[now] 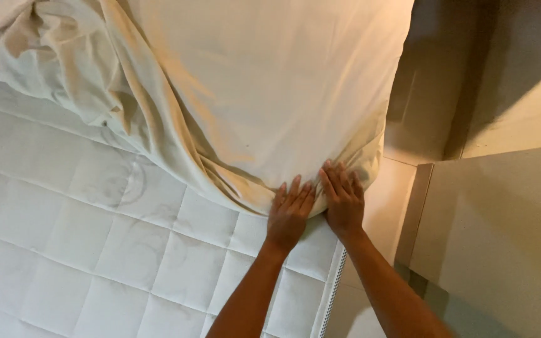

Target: The person spreads a white fitted sheet over a mattress, tucking the fabric under the corners and smoothing the surface. They move around the bed to adjust the sheet on all sides, ensuring it is tight and wrinkle-free.

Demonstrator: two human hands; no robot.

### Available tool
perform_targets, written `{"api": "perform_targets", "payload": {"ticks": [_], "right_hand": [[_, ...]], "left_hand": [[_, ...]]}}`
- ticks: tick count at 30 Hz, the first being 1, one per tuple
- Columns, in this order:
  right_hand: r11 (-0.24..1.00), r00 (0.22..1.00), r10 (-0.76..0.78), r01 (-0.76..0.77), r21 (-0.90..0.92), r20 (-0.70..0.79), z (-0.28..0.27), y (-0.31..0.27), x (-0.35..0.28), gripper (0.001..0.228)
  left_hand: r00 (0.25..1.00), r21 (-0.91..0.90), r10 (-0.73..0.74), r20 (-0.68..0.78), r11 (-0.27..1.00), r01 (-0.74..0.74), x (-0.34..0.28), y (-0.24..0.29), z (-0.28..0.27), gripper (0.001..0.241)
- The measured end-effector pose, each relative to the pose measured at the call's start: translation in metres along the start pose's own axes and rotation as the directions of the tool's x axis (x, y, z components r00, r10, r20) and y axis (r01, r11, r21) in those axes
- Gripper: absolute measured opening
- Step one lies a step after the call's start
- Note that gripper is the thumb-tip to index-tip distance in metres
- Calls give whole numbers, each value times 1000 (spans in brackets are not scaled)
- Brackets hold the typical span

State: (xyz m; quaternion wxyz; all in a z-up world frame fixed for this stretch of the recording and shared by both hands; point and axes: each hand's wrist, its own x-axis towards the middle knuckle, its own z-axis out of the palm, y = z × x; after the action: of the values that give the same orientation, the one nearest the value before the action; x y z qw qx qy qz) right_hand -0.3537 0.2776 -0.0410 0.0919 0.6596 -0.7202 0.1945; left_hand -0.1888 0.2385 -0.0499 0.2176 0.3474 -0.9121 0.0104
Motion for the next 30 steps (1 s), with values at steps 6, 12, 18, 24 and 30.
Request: {"api": "perform_targets", "payload": {"ticks": [6, 12, 18, 24, 30], "right_hand": [[985, 992, 127, -123, 120, -25, -6, 2, -35, 56], [960, 962, 259, -266, 85, 86, -12, -1, -63, 78], [963, 941, 263, -269, 0, 214, -21, 3, -59, 90], [962, 930, 250, -270, 38, 269, -21, 8, -58, 97], [959, 937, 262, -280, 48, 230, -29, -19, -43, 92]], "left_hand": [[999, -145, 46, -4, 988, -46, -18, 12, -20, 37], [997, -104, 68, 46, 993, -63, -18, 18, -16, 36], [992, 53, 114, 48, 992, -117, -19, 6, -7, 37], [999, 245, -15, -44, 969, 26, -1, -82, -11, 34], [999, 214, -33, -11, 976, 34, -5, -107, -35, 37]]}}
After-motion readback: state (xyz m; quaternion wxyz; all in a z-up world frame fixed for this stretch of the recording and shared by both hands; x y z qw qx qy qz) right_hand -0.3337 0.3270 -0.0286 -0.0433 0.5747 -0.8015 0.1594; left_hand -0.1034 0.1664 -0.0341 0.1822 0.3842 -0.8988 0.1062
